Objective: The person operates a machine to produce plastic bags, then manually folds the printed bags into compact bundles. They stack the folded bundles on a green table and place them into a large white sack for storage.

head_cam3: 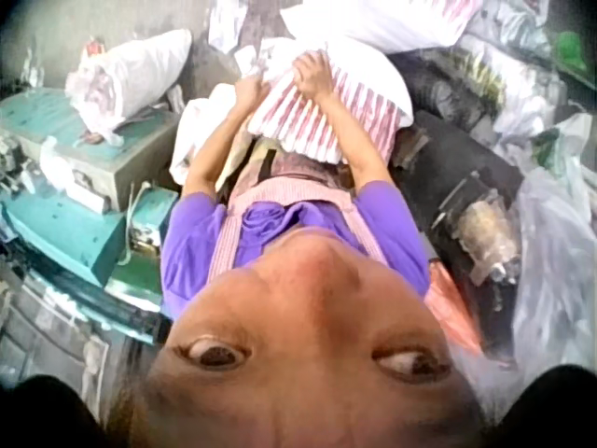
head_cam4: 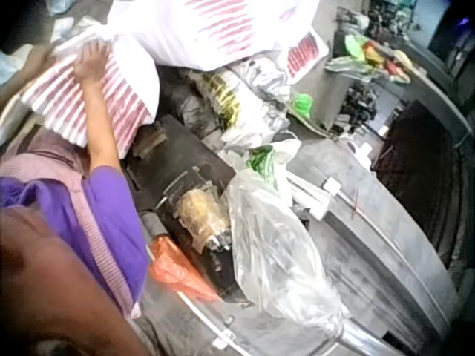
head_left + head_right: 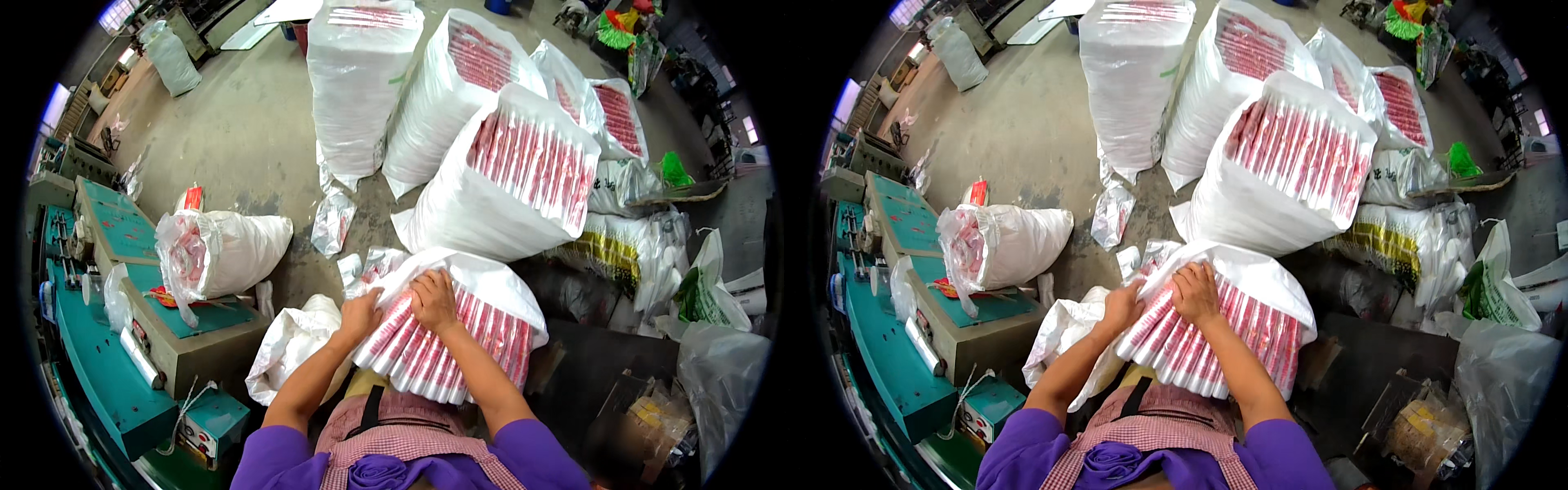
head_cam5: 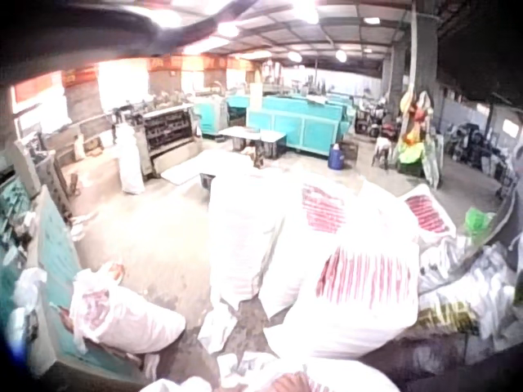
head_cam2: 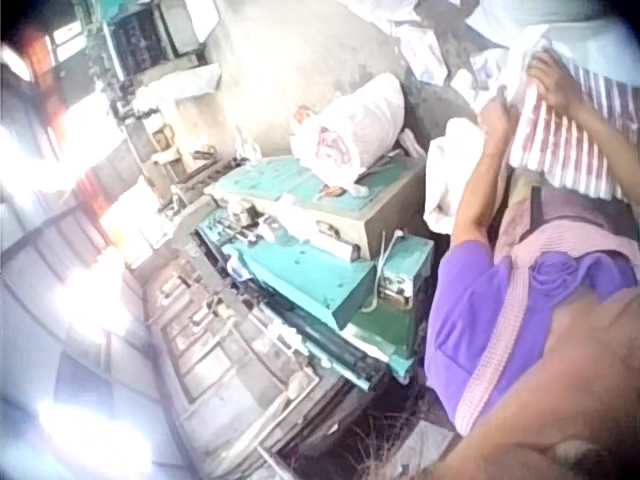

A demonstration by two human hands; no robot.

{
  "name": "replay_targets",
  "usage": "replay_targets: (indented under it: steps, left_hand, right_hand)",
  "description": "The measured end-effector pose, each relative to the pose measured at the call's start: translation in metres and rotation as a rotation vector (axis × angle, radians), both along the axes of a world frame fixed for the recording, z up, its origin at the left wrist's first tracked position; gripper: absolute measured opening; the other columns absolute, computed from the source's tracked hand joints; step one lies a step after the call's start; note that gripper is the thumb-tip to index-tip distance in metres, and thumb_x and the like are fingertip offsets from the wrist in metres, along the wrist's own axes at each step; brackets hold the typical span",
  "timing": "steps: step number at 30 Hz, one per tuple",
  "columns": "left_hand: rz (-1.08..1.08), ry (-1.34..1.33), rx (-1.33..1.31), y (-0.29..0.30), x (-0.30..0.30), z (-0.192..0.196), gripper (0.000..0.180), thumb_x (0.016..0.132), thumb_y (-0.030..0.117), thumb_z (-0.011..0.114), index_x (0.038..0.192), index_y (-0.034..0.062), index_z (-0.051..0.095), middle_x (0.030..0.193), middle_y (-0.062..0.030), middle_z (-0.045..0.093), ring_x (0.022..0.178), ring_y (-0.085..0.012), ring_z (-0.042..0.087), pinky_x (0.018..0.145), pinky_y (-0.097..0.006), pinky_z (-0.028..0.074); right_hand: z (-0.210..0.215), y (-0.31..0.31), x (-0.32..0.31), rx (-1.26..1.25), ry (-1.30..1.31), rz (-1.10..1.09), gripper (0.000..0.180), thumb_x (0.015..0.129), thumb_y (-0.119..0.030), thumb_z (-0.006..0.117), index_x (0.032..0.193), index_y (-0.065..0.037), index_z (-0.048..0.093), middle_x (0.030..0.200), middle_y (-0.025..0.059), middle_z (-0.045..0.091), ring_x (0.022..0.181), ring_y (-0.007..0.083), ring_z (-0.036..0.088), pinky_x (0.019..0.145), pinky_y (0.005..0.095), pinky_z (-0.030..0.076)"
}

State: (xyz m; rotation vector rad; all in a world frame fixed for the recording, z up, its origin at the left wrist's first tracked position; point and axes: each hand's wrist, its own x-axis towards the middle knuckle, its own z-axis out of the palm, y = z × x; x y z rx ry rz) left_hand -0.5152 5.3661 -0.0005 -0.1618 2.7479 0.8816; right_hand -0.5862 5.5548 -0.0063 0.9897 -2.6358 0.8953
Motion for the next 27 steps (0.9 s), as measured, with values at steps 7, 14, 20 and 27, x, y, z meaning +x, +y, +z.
replay_targets:
  steps: [7,14,20,27]
  left_hand:
    - [0.125,0.082,0.046,0.012,-0.02,-0.028,0.072,0.074,0.022,0.067,0.138,0.0182,0.036,0.093,-0.0168,0.064,0.082,-0.0349,0.063,0.068,-0.046,0.049]
    - [0.127,-0.091,0.023,0.015,-0.019,-0.022,0.055,0.079,0.014,0.059,0.131,0.0163,0.042,0.088,-0.0163,0.064,0.082,-0.0362,0.063,0.068,-0.047,0.048]
    - [0.395,0.044,0.153,0.018,0.057,0.003,0.073,0.074,0.015,0.066,0.14,0.0185,0.036,0.1,-0.0146,0.052,0.094,-0.0342,0.054,0.078,-0.043,0.045]
    - [0.936,-0.184,0.632,0.035,0.082,-0.017,0.086,0.07,0.009,0.075,0.141,0.0011,0.028,0.084,-0.0069,0.056,0.078,-0.0176,0.055,0.07,-0.032,0.046]
  right_hand:
    - [-0.016,-0.001,-0.007,0.074,-0.05,0.006,0.023,0.078,-0.019,0.053,0.093,-0.005,0.064,0.107,0.0109,0.058,0.116,0.0322,0.046,0.1,0.0491,0.031]
    - [-0.017,0.005,-0.016,0.006,-0.092,-0.008,0.02,0.076,-0.018,0.051,0.085,-0.006,0.064,0.1,0.0106,0.06,0.112,0.0315,0.047,0.098,0.0466,0.032]
    - [-0.022,0.007,-0.013,0.013,-0.129,0.004,0.022,0.076,-0.019,0.049,0.082,-0.004,0.064,0.1,0.0121,0.061,0.109,0.0325,0.048,0.098,0.0458,0.031]
    - [-0.03,0.023,-0.009,0.009,-0.079,-0.018,0.02,0.077,-0.021,0.051,0.077,-0.005,0.063,0.097,0.0129,0.06,0.103,0.0321,0.049,0.092,0.0467,0.034]
